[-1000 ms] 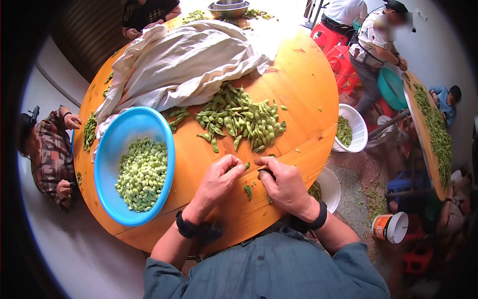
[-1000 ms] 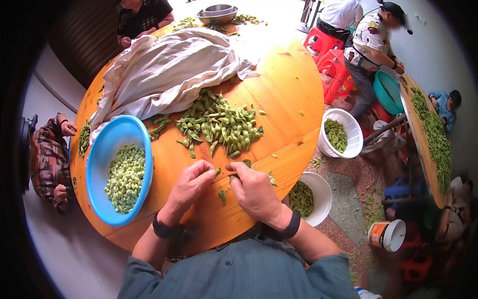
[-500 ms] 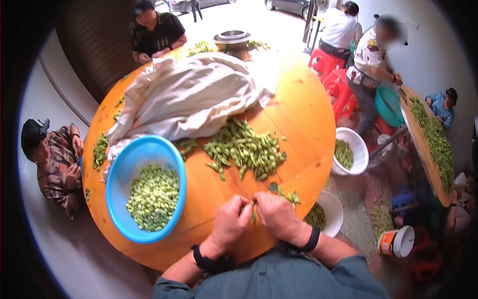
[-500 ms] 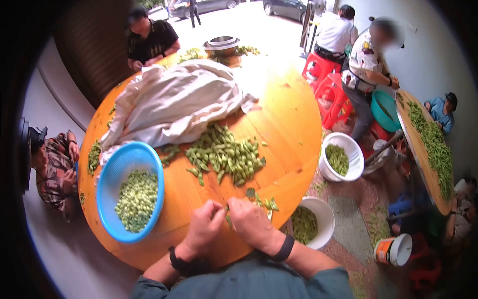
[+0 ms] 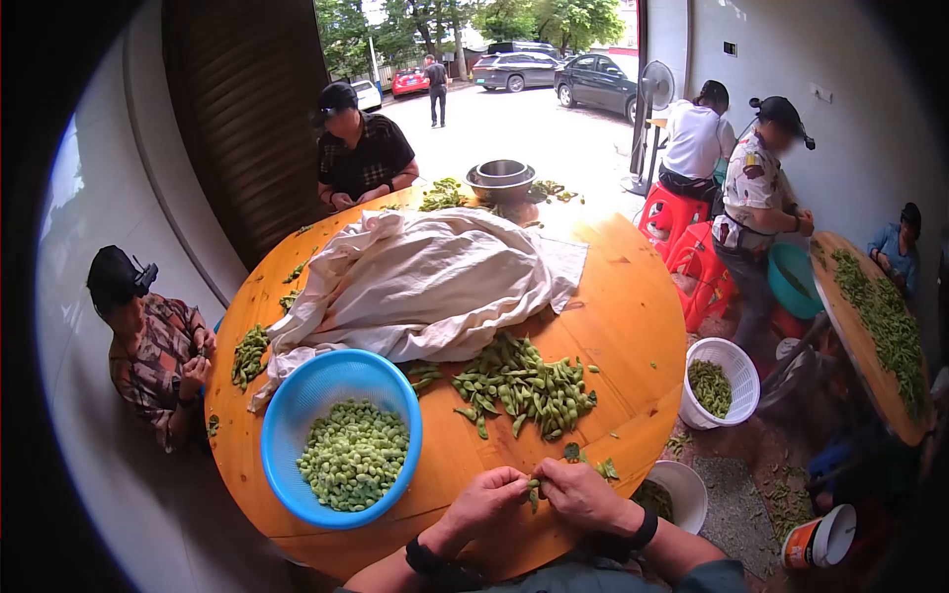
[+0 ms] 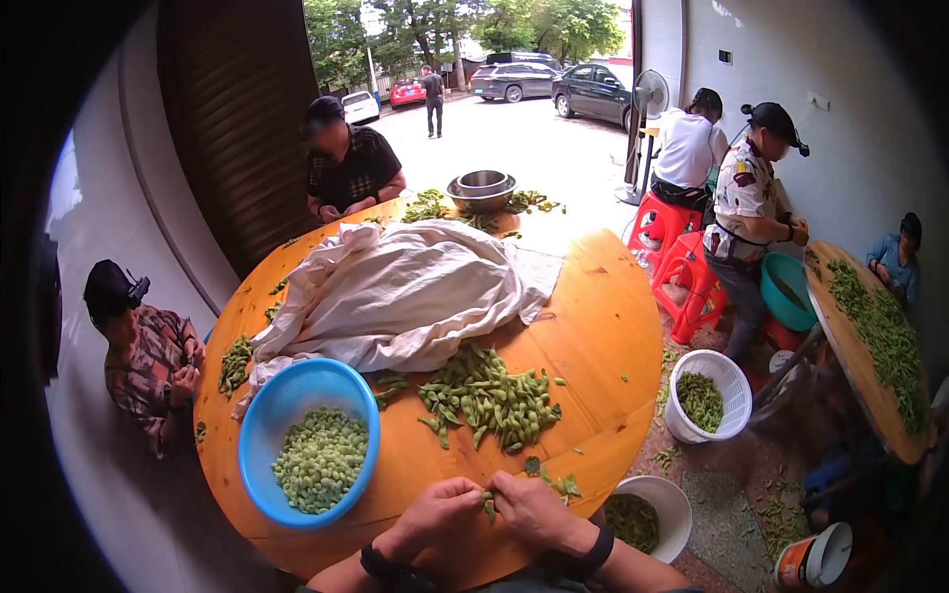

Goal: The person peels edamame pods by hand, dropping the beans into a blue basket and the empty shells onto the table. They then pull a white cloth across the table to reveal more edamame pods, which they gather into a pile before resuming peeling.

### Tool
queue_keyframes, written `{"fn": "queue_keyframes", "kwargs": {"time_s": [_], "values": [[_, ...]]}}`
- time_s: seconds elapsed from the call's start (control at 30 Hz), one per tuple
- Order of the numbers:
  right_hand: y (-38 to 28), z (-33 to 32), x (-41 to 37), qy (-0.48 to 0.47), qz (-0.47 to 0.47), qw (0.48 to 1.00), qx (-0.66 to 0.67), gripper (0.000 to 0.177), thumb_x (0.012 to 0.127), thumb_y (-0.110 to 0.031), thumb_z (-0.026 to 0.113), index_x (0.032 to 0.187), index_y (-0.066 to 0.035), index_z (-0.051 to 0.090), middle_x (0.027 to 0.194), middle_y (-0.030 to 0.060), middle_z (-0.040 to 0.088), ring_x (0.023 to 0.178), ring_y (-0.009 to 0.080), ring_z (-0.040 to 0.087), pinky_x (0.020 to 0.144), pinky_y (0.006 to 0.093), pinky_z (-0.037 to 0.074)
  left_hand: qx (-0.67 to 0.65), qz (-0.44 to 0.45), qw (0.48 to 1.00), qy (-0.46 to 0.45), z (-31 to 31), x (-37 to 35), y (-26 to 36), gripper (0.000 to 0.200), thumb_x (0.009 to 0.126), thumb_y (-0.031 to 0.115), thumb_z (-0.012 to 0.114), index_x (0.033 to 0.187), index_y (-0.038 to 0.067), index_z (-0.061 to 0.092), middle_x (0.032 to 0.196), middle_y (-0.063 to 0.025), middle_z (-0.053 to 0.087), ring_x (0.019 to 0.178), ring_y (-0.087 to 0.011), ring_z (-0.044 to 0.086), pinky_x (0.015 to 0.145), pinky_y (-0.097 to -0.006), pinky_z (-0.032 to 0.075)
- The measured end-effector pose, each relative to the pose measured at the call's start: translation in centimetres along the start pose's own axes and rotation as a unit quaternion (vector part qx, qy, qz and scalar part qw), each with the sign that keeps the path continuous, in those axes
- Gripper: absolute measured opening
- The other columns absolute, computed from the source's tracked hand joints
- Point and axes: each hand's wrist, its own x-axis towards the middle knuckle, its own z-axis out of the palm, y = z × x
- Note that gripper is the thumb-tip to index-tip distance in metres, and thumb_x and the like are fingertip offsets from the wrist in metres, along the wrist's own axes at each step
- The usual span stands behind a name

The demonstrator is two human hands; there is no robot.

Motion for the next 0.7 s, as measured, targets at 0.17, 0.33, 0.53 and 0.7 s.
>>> {"fn": "queue_keyframes", "kwargs": {"time_s": [0.17,0.33,0.53,0.7], "values": [[-0.4,-0.7,0.1,-0.019,0.022,0.999,0.013,0.010,0.090,-0.007,0.055,0.093,0.000,0.060,0.077,0.0228,0.063,0.076,0.0399,0.065,0.066,0.0440,0.051,0.180,0.153,0.971,0.018,0.2,0.2,-0.8,0.022,0.097,0.024,0.063,0.105,0.004,0.061,0.078,-0.0002,0.058,0.064,-0.0086,0.053,0.056,-0.0243,0.045],[0.2,-0.6,0.1,-0.044,0.032,0.996,-0.064,0.014,0.090,-0.012,0.056,0.092,0.000,0.063,0.077,0.0228,0.063,0.075,0.0392,0.065,0.066,0.0423,0.051,0.491,0.408,0.767,0.062,0.5,0.3,-1.1,0.026,0.093,0.030,0.065,0.097,0.004,0.059,0.078,-0.0141,0.058,0.063,-0.0312,0.060,0.057,-0.0395,0.050],[-1.2,-1.0,0.3,-0.049,0.081,0.995,0.021,0.017,0.090,-0.014,0.054,0.093,0.001,0.063,0.075,0.0197,0.065,0.069,0.0351,0.065,0.063,0.0411,0.051,0.614,0.328,0.711,0.095,1.6,-0.8,-0.9,0.017,0.091,0.018,0.065,0.095,0.004,0.057,0.077,-0.0119,0.055,0.069,-0.0349,0.061,0.056,-0.0432,0.050],[-1.9,-1.2,0.5,-0.108,0.203,0.959,0.164,0.018,0.089,-0.013,0.049,0.092,0.000,0.062,0.073,0.0132,0.065,0.065,0.0247,0.064,0.061,0.0364,0.050,0.570,0.422,0.704,0.035,0.4,-0.6,-0.3,0.012,0.096,0.013,0.057,0.094,0.001,0.055,0.077,-0.0152,0.052,0.069,-0.0346,0.058,0.057,-0.0435,0.047]]}}
